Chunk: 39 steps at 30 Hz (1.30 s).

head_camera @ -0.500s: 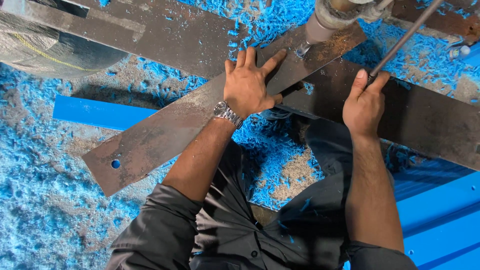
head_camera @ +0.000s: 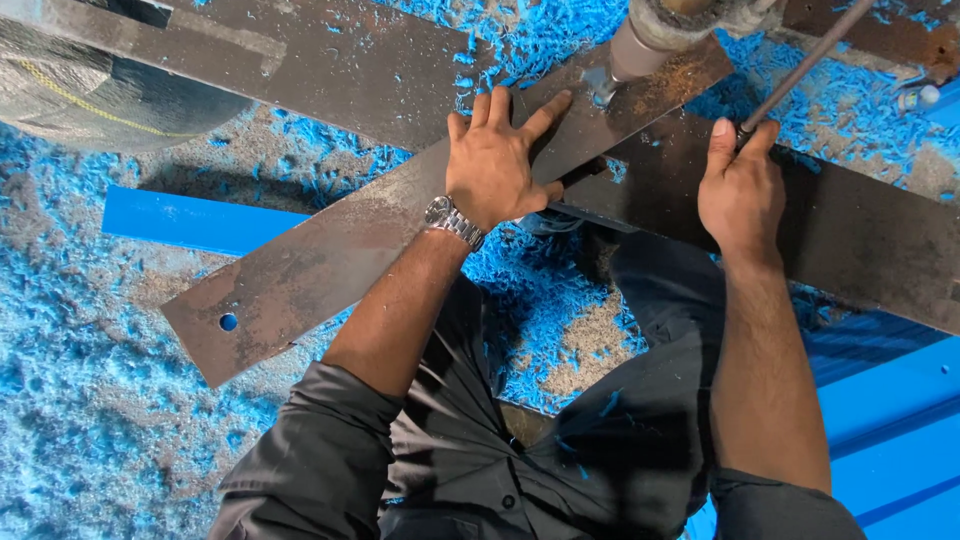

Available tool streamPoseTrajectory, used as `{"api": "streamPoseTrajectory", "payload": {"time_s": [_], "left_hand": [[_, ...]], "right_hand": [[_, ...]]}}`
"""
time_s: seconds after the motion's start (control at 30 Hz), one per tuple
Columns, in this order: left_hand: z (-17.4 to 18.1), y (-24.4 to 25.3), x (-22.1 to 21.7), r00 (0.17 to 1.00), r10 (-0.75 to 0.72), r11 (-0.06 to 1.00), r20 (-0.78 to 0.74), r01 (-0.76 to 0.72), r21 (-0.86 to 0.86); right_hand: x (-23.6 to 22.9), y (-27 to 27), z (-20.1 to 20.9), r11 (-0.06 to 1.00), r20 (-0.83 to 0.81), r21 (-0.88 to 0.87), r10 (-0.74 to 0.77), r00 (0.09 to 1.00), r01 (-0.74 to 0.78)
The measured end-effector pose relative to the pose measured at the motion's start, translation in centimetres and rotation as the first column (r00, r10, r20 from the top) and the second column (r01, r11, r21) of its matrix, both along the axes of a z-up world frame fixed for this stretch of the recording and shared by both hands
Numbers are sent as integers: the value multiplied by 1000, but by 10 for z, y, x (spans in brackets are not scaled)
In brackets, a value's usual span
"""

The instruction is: The person sits on a chair and holds a long rusty metal strip under a bench drill press, drilling holes through it. They then align a blue plastic bar with the drilled strip, place drilled blue bars onto a stack, and continue drilling more holes in the metal strip.

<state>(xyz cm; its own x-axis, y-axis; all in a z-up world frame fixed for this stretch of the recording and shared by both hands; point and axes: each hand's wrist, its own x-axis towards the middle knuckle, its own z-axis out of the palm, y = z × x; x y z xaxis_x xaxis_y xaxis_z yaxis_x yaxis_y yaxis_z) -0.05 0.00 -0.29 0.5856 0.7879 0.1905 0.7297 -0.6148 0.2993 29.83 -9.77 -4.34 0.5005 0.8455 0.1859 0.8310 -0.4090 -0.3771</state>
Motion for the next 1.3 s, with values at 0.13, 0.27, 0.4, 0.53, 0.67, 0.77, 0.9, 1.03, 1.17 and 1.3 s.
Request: {"api": "streamPoseTrajectory", "payload": {"time_s": [0.13, 0.27, 0.4, 0.53, 0.67, 0.77, 0.9, 1.03, 1.17, 1.3], "left_hand": [[5, 3, 1, 1000, 7, 999, -17, -8, -47], [6, -1, 2, 999, 14, 998, -35, -16, -56], [7, 0, 1, 1000, 8, 997, -7, -9, -80], [8, 0, 3, 1000, 21, 996, -13, -22, -84], [5, 0, 3, 998, 9, 998, -54, -12, -60], [8, 0, 3, 998, 21, 998, -55, -24, -56], [12, -1, 1, 997, 26, 992, -76, -35, -121], [9, -1, 2, 998, 14, 997, -58, -19, -81], [9, 0, 1, 998, 24, 997, -55, -28, -77], [10, -1, 1, 996, 8, 993, -87, -18, -120]], "right_hand": [[13, 17, -15, 1000, 106, 25, -2, 994, 0], [27, 28, -20, 999, 98, 14, -32, 995, 30], [23, 27, -12, 999, 100, -52, 3, 995, 3], [34, 51, -16, 993, 102, -76, -86, 991, 94], [42, 55, -14, 993, 77, -98, -63, 995, 71], [53, 65, -24, 993, 116, -102, -42, 992, 54], [65, 90, -21, 996, 65, -42, -75, 995, 78], [88, 96, -43, 999, 121, -20, -34, 992, 37], [105, 119, -46, 998, 207, 28, -57, 977, 52], [113, 127, -38, 996, 221, 84, -8, 975, -11]]}}
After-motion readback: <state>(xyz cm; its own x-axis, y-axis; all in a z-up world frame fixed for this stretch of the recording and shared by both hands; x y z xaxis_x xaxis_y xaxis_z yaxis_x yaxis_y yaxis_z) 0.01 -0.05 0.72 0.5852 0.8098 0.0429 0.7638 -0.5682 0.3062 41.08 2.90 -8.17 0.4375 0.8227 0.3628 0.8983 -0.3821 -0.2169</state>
